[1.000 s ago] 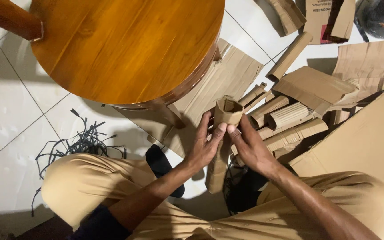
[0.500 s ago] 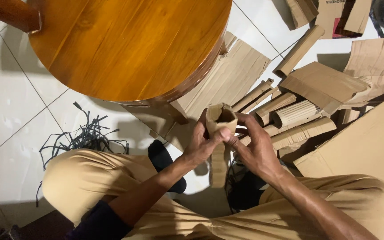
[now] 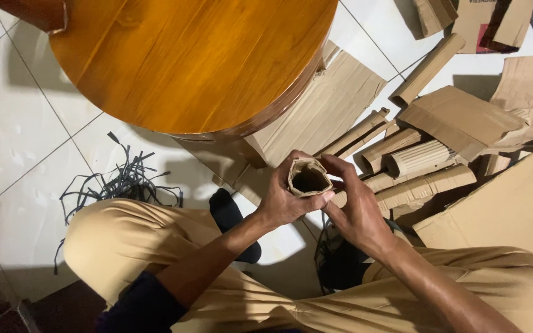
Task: Wrapping the legs of a wooden stool with cardboard and securing them with wire ties
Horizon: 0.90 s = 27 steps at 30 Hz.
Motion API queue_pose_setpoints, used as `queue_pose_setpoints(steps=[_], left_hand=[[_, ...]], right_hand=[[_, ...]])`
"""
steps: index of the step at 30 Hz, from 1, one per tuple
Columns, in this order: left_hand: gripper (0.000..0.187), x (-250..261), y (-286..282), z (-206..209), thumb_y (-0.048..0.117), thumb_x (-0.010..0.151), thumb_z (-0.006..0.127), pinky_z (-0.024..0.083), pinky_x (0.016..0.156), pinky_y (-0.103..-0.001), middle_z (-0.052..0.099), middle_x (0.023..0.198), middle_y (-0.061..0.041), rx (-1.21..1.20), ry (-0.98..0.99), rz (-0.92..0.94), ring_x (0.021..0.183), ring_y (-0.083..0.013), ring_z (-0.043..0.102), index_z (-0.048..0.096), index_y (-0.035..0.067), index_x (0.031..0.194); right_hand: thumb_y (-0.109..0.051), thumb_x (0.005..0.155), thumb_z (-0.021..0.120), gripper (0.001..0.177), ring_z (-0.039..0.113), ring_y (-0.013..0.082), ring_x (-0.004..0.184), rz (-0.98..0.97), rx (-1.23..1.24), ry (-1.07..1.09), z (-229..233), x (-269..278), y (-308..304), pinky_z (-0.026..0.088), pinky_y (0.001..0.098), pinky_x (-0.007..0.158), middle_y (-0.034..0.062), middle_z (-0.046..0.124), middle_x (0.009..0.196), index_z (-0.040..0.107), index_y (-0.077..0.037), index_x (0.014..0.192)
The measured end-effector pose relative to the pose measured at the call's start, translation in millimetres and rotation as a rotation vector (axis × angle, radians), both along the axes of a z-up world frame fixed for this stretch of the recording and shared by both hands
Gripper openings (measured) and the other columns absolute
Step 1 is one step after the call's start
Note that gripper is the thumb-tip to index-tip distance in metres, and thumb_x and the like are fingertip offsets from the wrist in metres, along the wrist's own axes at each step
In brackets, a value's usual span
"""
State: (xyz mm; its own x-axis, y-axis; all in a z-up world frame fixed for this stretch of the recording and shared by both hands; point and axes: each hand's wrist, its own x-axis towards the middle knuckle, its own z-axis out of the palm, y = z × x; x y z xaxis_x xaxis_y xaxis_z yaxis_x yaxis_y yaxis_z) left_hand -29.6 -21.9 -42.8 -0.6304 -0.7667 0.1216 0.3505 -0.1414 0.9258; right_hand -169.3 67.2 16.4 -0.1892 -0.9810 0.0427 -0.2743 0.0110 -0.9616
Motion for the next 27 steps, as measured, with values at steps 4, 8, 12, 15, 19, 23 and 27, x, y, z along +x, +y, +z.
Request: queue_pose_setpoints(steps=[4, 8, 12, 15, 19, 23, 27], left_hand=[[0.037, -1, -1, 6, 0.005, 0.072, 0.089, 0.056, 0.089, -0.036, 0.074, 0.096, -0.017, -0.107, 0.006, 0.038, 0.100, -0.0178, 0.070, 0.065, 0.002, 0.100], [0.033, 1, -2, 6, 0.004, 0.073, 0.088, 0.055, 0.087, -0.036, 0.074, 0.098, -0.017, -0.124, 0.016, 0.000, 0.096, -0.0166, 0.069, 0.066, 0.000, 0.096], [0.030, -3, -1, 21, 0.009, 0.077, 0.088, 0.056, 0.086, -0.035, 0.075, 0.096, -0.018, -0.058, 0.102, 0.022, 0.095, -0.0160, 0.069, 0.066, 0.001, 0.094], [0.026, -2, 1, 21, 0.014, 0.080, 0.086, 0.056, 0.086, -0.036, 0.073, 0.089, -0.014, -0.021, 0.051, 0.060, 0.087, -0.0150, 0.067, 0.066, 0.002, 0.092], [0.026, 0, 0, -18, 0.018, 0.081, 0.085, 0.056, 0.080, -0.036, 0.074, 0.087, -0.013, 0.052, -0.068, 0.141, 0.083, -0.0144, 0.068, 0.068, 0.003, 0.095], [0.065, -12, -7, 26, 0.037, 0.076, 0.086, 0.052, 0.090, -0.042, 0.066, 0.095, -0.018, 0.502, -0.298, 0.237, 0.091, -0.0269, 0.066, 0.054, -0.003, 0.116], [0.080, -3, -10, 17, 0.045, 0.089, 0.076, 0.049, 0.107, -0.047, 0.053, 0.136, -0.025, 0.527, -0.540, 0.285, 0.126, -0.0345, 0.059, 0.039, 0.003, 0.146]], right_hand=[[-0.014, 0.088, 0.070, 0.068, 0.067, 0.0534, 0.109, 0.060, 0.091, 0.016, -4, -5, 1, 0.054, 0.0698, 0.088, 0.0309, 0.066, 0.123, 0.041, 0.000, 0.148], [-0.023, 0.087, 0.073, 0.067, 0.068, 0.0519, 0.108, 0.089, 0.137, 0.052, -10, -6, 3, 0.054, 0.0677, 0.087, 0.0288, 0.069, 0.120, 0.047, -0.006, 0.146], [-0.017, 0.085, 0.076, 0.071, 0.069, 0.0526, 0.106, 0.101, 0.179, 0.038, -8, -3, -1, 0.054, 0.0698, 0.090, 0.0330, 0.068, 0.121, 0.045, -0.003, 0.148], [-0.024, 0.088, 0.078, 0.073, 0.072, 0.0436, 0.089, 0.171, 0.350, 0.018, -9, 4, -4, 0.062, 0.0570, 0.074, 0.0349, 0.070, 0.108, 0.042, 0.003, 0.145], [-0.029, 0.084, 0.081, 0.072, 0.071, 0.0530, 0.098, 0.258, 0.424, 0.018, -37, 3, 11, 0.059, 0.0641, 0.080, 0.0328, 0.071, 0.109, 0.046, 0.005, 0.138], [-0.024, 0.081, 0.085, 0.061, 0.074, 0.0415, 0.095, 0.218, 0.541, -0.204, -43, 4, 11, 0.060, 0.0558, 0.082, 0.0263, 0.076, 0.104, 0.059, 0.002, 0.130], [-0.044, 0.093, 0.067, 0.063, 0.069, 0.0449, 0.111, -0.080, 0.728, -0.323, -13, 10, -4, 0.056, 0.0604, 0.093, 0.0308, 0.070, 0.117, 0.057, 0.000, 0.137]])
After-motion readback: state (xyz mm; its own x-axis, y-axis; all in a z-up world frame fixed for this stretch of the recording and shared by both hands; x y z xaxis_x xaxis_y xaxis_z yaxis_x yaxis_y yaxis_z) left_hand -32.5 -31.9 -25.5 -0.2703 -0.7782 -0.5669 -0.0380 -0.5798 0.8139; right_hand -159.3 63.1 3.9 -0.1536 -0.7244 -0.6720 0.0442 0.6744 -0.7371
